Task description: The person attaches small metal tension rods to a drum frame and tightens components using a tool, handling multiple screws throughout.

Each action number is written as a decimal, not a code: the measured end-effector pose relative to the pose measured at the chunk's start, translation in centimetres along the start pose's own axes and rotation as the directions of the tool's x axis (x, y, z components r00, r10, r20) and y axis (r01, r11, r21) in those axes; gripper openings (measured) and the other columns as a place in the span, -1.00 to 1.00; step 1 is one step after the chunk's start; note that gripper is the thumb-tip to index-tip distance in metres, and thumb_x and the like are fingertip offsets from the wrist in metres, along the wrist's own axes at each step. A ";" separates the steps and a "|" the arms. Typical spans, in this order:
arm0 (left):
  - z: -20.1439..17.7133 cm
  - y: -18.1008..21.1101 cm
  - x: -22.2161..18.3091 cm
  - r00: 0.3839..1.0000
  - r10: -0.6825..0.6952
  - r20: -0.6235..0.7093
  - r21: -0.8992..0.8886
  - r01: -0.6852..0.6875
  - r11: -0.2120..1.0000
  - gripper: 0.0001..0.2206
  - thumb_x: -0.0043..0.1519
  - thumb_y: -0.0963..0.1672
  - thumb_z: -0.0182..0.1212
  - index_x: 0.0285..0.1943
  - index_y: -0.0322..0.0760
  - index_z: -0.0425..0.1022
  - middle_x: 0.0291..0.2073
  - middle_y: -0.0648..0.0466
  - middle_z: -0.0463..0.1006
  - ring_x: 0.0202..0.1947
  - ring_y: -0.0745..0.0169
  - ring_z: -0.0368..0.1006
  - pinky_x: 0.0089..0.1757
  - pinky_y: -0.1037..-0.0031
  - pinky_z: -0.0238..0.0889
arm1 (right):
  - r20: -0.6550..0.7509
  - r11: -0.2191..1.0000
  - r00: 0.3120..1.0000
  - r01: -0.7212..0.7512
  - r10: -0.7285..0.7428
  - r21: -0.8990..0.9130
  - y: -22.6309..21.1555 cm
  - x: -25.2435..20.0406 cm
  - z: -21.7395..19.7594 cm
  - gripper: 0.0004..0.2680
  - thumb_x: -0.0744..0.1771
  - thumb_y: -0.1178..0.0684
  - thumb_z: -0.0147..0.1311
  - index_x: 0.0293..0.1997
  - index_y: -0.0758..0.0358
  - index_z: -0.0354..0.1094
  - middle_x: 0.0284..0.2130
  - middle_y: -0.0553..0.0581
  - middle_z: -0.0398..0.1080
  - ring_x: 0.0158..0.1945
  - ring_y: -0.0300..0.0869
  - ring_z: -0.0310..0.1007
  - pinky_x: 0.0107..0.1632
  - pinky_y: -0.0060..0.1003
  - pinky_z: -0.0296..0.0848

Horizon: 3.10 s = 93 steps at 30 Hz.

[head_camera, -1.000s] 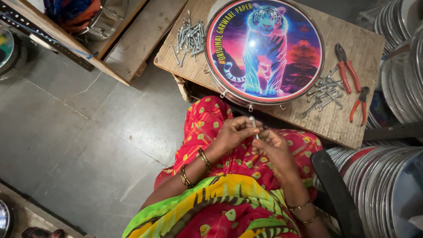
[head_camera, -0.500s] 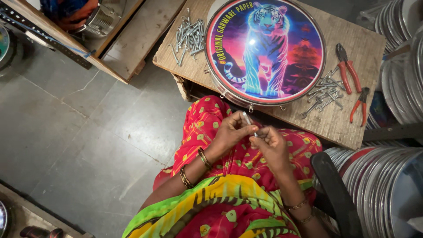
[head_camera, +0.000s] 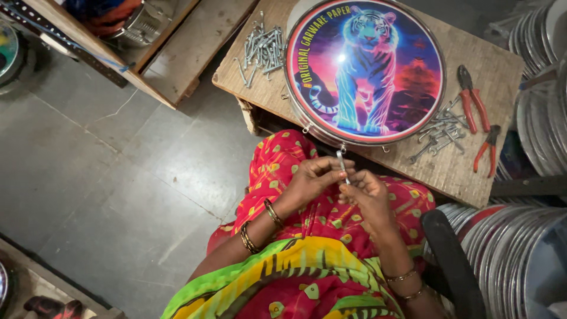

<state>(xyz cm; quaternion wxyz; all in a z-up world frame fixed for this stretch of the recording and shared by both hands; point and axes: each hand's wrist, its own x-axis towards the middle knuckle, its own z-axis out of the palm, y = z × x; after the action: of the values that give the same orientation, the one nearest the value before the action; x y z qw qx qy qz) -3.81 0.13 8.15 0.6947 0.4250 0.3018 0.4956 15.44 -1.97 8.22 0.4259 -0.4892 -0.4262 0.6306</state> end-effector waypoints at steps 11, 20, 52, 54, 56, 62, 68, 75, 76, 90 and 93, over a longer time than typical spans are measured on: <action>-0.7 0.1 0.2 0.998 0.038 -0.059 0.066 -0.034 0.997 -0.85 0.28 -0.20 0.28 0.00 -0.32 0.53 -0.20 0.12 0.63 -0.16 0.50 0.53 -0.12 0.61 0.43 | 0.014 0.999 1.000 -0.027 0.028 -0.028 -0.4 0.8 1.3 -0.91 0.31 0.27 0.17 -0.18 0.31 0.36 -0.39 0.06 0.49 -0.37 -0.30 0.51 -0.27 -0.37 0.57; -0.5 2.0 0.0 0.996 0.033 -0.081 0.061 -0.028 0.998 -0.86 0.27 -0.19 0.26 -0.02 -0.29 0.53 -0.23 0.21 0.59 -0.24 0.56 0.48 -0.18 0.64 0.40 | 0.073 0.999 0.997 0.031 -0.032 0.024 -1.0 1.3 2.0 -0.91 0.33 0.26 0.15 -0.15 0.34 0.34 -0.35 0.10 0.50 -0.35 -0.30 0.52 -0.25 -0.37 0.57; 1.6 3.1 11.2 0.945 0.180 -0.273 0.015 -0.183 0.983 -0.85 0.28 -0.22 0.34 -0.18 -0.36 0.41 -0.44 0.14 0.54 -0.44 0.54 0.41 -0.40 0.67 0.26 | 0.075 0.304 0.622 0.480 -0.780 -0.823 -9.1 6.9 3.8 -0.87 0.34 0.28 0.25 -0.09 0.35 0.35 -0.26 0.20 0.40 -0.30 -0.04 0.51 -0.27 -0.19 0.47; 1.6 3.2 11.5 0.937 0.195 -0.289 0.064 -0.184 0.981 -0.86 0.28 -0.21 0.33 -0.18 -0.36 0.42 -0.44 0.15 0.55 -0.43 0.54 0.42 -0.39 0.67 0.28 | 0.115 0.214 0.590 0.458 -0.799 -0.863 -9.1 7.3 3.5 -0.85 0.33 0.28 0.26 -0.10 0.36 0.35 -0.28 0.22 0.41 -0.32 -0.04 0.50 -0.28 -0.18 0.45; 1.6 3.7 11.4 0.945 0.223 -0.240 0.059 -0.215 0.975 -0.87 0.31 -0.21 0.34 -0.12 -0.41 0.46 -0.38 0.14 0.56 -0.36 0.54 0.43 -0.31 0.66 0.32 | 0.041 0.345 0.616 0.493 -0.786 -0.799 -8.6 7.3 3.5 -0.87 0.35 0.28 0.25 -0.10 0.37 0.36 -0.28 0.21 0.43 -0.31 -0.10 0.53 -0.26 -0.25 0.49; 1.3 5.5 10.1 0.981 0.159 -0.114 0.074 -0.151 0.986 -0.77 0.33 -0.20 0.25 0.13 -0.47 0.54 -0.18 0.10 0.65 -0.18 0.51 0.52 -0.13 0.62 0.44 | -0.123 0.910 0.906 0.385 -0.404 -0.152 -7.8 8.0 2.4 -0.94 0.38 0.27 0.15 -0.14 0.37 0.34 -0.31 0.06 0.52 -0.29 -0.32 0.58 -0.19 -0.37 0.57; 1.7 5.1 9.9 0.977 0.137 -0.163 -0.002 -0.140 0.990 -0.82 0.32 -0.20 0.27 0.03 -0.48 0.54 -0.26 0.06 0.67 -0.24 0.45 0.58 -0.20 0.60 0.49 | -0.011 0.481 0.700 0.479 -0.714 -0.734 -8.6 6.3 3.2 -0.89 0.36 0.25 0.24 -0.14 0.36 0.35 -0.33 0.16 0.42 -0.36 -0.15 0.46 -0.30 -0.24 0.43; 2.6 4.2 10.2 0.946 0.160 -0.282 0.102 -0.136 0.985 -0.84 0.26 -0.18 0.37 -0.12 -0.43 0.52 -0.40 0.09 0.63 -0.44 0.53 0.47 -0.42 0.66 0.32 | 0.054 0.316 0.642 0.446 -0.765 -0.837 -9.1 5.7 4.1 -0.89 0.34 0.26 0.22 -0.12 0.33 0.34 -0.32 0.22 0.37 -0.34 0.01 0.47 -0.28 -0.11 0.42; 2.6 3.9 10.3 0.945 0.141 -0.294 0.096 -0.118 0.988 -0.84 0.26 -0.18 0.38 -0.14 -0.43 0.51 -0.42 0.10 0.62 -0.46 0.54 0.45 -0.44 0.66 0.32 | 0.050 0.322 0.642 0.449 -0.765 -0.834 -9.1 5.7 4.1 -0.89 0.35 0.25 0.22 -0.13 0.33 0.34 -0.33 0.22 0.37 -0.35 0.01 0.47 -0.28 -0.11 0.42; 2.0 5.9 9.3 0.994 0.088 -0.067 -0.022 -0.090 0.996 -0.78 0.32 -0.19 0.20 0.11 -0.38 0.50 -0.17 0.15 0.66 -0.15 0.51 0.56 -0.13 0.59 0.48 | -0.107 0.925 0.920 0.367 -0.376 -0.095 -7.8 6.7 1.5 -0.92 0.36 0.26 0.18 -0.11 0.42 0.38 -0.34 0.06 0.55 -0.34 -0.34 0.56 -0.24 -0.42 0.55; 2.3 4.6 9.7 0.972 0.174 -0.157 -0.004 -0.177 0.984 -0.89 0.30 -0.21 0.32 -0.10 -0.37 0.47 -0.35 0.15 0.59 -0.34 0.51 0.47 -0.30 0.63 0.37 | -0.107 0.688 0.792 0.444 -0.600 -0.574 -8.2 4.8 2.7 -0.91 0.36 0.27 0.25 -0.12 0.42 0.41 -0.38 0.13 0.51 -0.36 -0.31 0.44 -0.33 -0.36 0.42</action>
<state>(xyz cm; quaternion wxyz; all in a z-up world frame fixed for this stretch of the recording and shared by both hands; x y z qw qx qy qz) -0.72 9.30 13.28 0.6264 0.4035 0.3121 0.5894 13.03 4.57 15.27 0.4973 -0.5277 -0.6362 0.2635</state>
